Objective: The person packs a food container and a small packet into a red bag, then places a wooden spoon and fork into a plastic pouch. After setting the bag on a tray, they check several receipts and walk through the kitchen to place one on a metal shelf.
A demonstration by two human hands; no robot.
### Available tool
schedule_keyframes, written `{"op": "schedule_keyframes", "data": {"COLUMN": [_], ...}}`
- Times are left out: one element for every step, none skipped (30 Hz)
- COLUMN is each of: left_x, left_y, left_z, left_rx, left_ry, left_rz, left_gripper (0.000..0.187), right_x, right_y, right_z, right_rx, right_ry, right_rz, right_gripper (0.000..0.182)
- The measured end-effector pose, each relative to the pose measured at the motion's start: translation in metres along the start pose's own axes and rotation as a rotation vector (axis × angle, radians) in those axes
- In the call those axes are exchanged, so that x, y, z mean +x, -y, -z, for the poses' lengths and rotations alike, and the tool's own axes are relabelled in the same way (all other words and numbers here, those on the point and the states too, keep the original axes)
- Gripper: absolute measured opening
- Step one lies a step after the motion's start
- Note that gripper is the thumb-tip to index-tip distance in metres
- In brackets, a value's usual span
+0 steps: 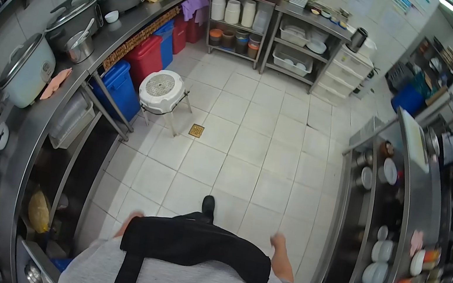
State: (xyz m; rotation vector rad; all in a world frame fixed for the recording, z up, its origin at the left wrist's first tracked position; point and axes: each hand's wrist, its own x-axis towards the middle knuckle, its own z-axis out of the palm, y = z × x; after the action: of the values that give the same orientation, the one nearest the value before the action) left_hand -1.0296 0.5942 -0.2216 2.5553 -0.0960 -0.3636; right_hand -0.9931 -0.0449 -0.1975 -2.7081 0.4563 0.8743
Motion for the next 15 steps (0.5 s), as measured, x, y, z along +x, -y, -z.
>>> {"op": "schedule_keyframes", "data": {"left_x": [0.065, 0.117, 0.161, 0.208, 0.246, 0.285, 0.317, 0.344, 0.368, 0.393, 0.410, 0.422, 0.432, 0.441, 0.450], "left_y": [-0.011, -0.036, -0.082, -0.098, -0.131, -0.143, -0.169, -0.189, -0.203, -0.212, -0.222, -0.230, -0.235, -0.230, -0.216], "left_z": [0.032, 0.060, 0.099, 0.115, 0.140, 0.144, 0.156, 0.160, 0.157, 0.154, 0.155, 0.153, 0.150, 0.145, 0.140], "left_rx": [0.165, 0.071, -0.056, -0.022, -0.077, -0.153, -0.203, -0.261, -0.311, -0.362, -0.352, -0.357, -0.364, -0.285, -0.205], "left_ry": [0.227, 0.073, -0.016, -0.070, -0.071, -0.115, -0.064, -0.086, -0.070, -0.053, -0.049, 0.011, 0.069, 0.133, 0.190], "left_rz": [0.324, 0.276, 0.315, 0.233, 0.214, 0.137, 0.129, 0.062, 0.007, -0.051, -0.057, -0.066, -0.074, -0.050, -0.027], "left_gripper": [0.036, 0.038, 0.038, 0.036, 0.035, 0.033, 0.032, 0.031, 0.033, 0.034, 0.034, 0.035, 0.036, 0.038, 0.039], "right_x": [-0.038, 0.001, -0.001, -0.011, 0.030, 0.070, 0.050, 0.031, 0.024, 0.023, 0.045, 0.083, 0.130, 0.166, 0.183], "right_y": [0.003, -0.055, -0.047, -0.036, -0.061, -0.083, -0.038, -0.004, 0.050, 0.088, 0.105, 0.102, 0.102, 0.101, 0.109], "right_z": [0.029, -0.033, -0.010, 0.009, -0.014, -0.041, 0.005, 0.038, 0.086, 0.115, 0.124, 0.107, 0.085, 0.077, 0.098], "right_rx": [0.049, 0.165, 0.191, 0.218, 0.214, 0.407, 0.502, 0.511, 0.634, 0.754, 0.661, 0.671, 0.688, 0.700, 0.705], "right_ry": [0.061, 0.027, 0.068, 0.117, 0.142, 0.406, 0.146, 0.160, 0.006, -0.154, -0.075, -0.074, 0.082, 0.237, 0.234], "right_rz": [-0.166, -0.261, -0.351, -0.443, -0.440, -0.524, -0.484, -0.482, -0.408, -0.336, -0.365, -0.369, -0.326, -0.277, -0.270], "right_gripper": [0.022, 0.018, 0.016, 0.014, 0.014, 0.014, 0.014, 0.014, 0.015, 0.016, 0.020, 0.020, 0.022, 0.024, 0.024]}}
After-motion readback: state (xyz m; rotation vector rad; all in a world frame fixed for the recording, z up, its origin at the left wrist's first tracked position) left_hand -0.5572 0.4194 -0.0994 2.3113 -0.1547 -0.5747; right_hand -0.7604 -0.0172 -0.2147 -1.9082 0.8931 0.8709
